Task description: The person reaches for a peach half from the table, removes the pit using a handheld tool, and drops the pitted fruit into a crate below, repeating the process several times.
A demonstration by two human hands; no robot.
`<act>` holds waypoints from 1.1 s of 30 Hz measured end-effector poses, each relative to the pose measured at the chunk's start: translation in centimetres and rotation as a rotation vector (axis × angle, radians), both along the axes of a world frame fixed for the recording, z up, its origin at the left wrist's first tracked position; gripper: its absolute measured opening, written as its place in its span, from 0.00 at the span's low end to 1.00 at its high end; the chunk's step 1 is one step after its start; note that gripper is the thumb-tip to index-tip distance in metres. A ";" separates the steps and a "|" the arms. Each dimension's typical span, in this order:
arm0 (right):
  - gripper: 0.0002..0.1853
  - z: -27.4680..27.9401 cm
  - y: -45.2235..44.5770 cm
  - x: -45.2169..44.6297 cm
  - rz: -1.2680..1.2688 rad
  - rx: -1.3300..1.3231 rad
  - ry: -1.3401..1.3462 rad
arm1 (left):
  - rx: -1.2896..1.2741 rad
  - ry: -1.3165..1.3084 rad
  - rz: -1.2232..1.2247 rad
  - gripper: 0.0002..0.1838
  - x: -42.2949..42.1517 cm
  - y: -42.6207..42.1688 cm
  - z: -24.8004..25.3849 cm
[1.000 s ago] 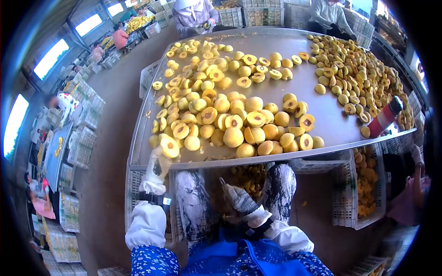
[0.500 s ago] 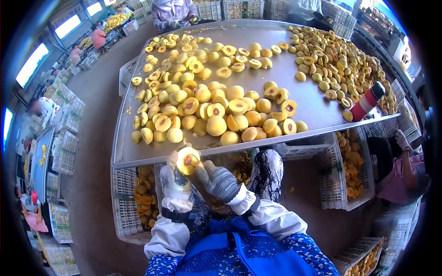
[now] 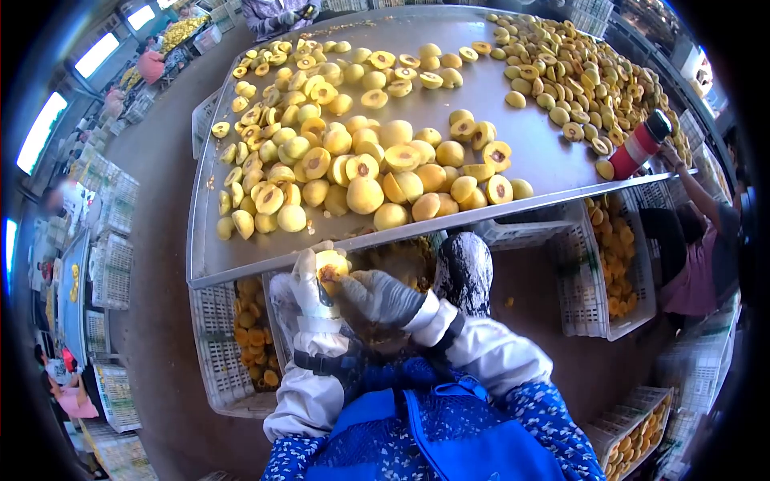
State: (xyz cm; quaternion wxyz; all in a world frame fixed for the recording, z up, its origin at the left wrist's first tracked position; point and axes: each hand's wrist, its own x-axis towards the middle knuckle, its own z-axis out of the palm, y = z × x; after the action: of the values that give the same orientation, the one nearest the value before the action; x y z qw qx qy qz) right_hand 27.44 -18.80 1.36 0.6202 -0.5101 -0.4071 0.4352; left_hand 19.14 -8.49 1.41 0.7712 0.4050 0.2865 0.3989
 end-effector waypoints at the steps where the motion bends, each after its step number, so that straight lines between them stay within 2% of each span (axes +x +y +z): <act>1: 0.25 1.5 -0.6 1.0 0.121 -0.034 0.084 | 0.018 0.010 -0.034 0.21 -0.1 -0.2 0.1; 2: 0.25 3.1 -0.8 2.1 0.221 -0.274 0.156 | 0.035 0.020 -0.069 0.21 -0.2 -0.5 0.4; 4: 0.27 2.9 -0.6 3.2 0.270 -0.517 0.008 | 0.119 0.168 -0.084 0.21 -0.3 -1.3 1.8; 6: 0.28 -0.4 -1.3 1.5 0.183 -0.144 0.139 | 0.237 0.285 -0.104 0.23 -0.2 -1.7 2.7; 7: 0.28 -0.1 -1.8 0.5 0.167 -0.090 0.354 | 0.255 0.325 -0.117 0.24 -0.2 -1.9 3.3; 9: 0.24 1.4 -3.1 0.5 0.276 -0.263 0.862 | 0.145 0.240 -0.131 0.23 0.0 -2.5 4.6; 10: 0.17 -0.7 -2.9 -0.1 0.277 -0.199 0.839 | 0.090 0.198 -0.138 0.23 0.0 -2.7 4.8; 11: 0.20 -2.8 -2.6 -0.7 0.277 -0.136 0.816 | 0.016 0.158 -0.155 0.25 0.1 -2.6 4.4; 13: 0.18 -3.0 -0.6 -2.5 0.210 -0.029 1.664 | -0.090 0.078 -0.139 0.26 0.1 -2.2 4.0; 15: 0.18 -2.0 -2.6 -2.1 0.371 0.125 1.353 | -0.260 -0.005 -0.083 0.23 -0.4 -1.8 4.2; 16: 0.20 -1.4 -3.6 -1.7 0.452 0.198 1.190 | -0.054 0.152 0.069 0.18 -1.7 0.5 2.3; 17: 0.23 -3.0 -4.1 -1.5 0.326 -0.062 0.969 | 0.345 0.401 0.273 0.13 -3.1 2.0 2.3; 18: 0.20 -6.8 -5.0 -1.3 0.286 -0.101 0.625 | 0.641 0.668 0.357 0.10 -4.5 2.5 3.6; 19: 0.21 -10.5 -6.0 -1.0 0.239 -0.158 0.282 | 1.203 1.074 0.414 0.14 -7.6 5.5 3.0; 20: 0.24 -12.6 -6.1 -1.6 0.111 -0.194 0.436 | 1.490 1.580 0.492 0.21 -8.5 5.4 5.7; 21: 0.28 -14.7 -6.3 -2.2 -0.030 -0.211 0.587 | 1.544 1.587 0.495 0.24 -9.0 6.9 6.3; 22: 0.26 -15.3 -5.9 -2.1 0.024 -0.265 0.331 | 1.595 1.598 0.487 0.27 -9.3 8.2 6.7; 24: 0.23 -16.2 -5.2 -1.9 0.109 -0.352 -0.209 | 1.692 1.358 0.253 0.27 -6.0 9.6 7.0; 25: 0.20 -12.6 -4.2 -2.0 0.109 -0.469 0.114 | 1.882 1.337 0.071 0.30 -4.0 10.9 6.8; 26: 0.23 -10.7 -3.3 -1.9 0.105 -0.577 0.439 | 2.081 1.321 -0.124 0.32 -1.9 11.3 7.2; 27: 0.21 -11.5 -3.1 -1.7 0.102 -0.562 0.276 | 2.213 1.373 -0.327 0.33 -0.3 12.7 6.3; 28: 0.20 -13.2 -3.4 -2.2 0.013 -0.448 0.053 | 2.407 1.443 -0.432 0.31 1.0 14.0 4.9; 29: 0.20 -15.4 -3.8 -2.9 -0.078 -0.331 -0.171 | 2.505 1.419 -0.551 0.30 1.9 15.6 3.1; 30: 0.19 -15.3 -4.0 -2.6 -0.079 -0.286 -0.381 | 2.601 1.389 -0.675 0.29 2.5 16.9 1.9; 32: 0.19 -15.0 -4.1 -1.9 -0.141 -0.202 -0.816 | 2.387 1.439 -0.763 0.33 3.3 17.7 1.6; 33: 0.18 -15.2 -4.2 -1.9 -0.211 -0.149 -0.946 | 2.276 1.456 -0.809 0.35 3.5 17.7 1.4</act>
State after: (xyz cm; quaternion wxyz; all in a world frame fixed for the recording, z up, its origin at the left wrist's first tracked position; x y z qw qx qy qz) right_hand 25.50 -23.05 -13.84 0.3698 -0.7332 -0.5583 0.1184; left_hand 22.62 9.22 2.78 -0.2323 0.9635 0.0065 -0.1327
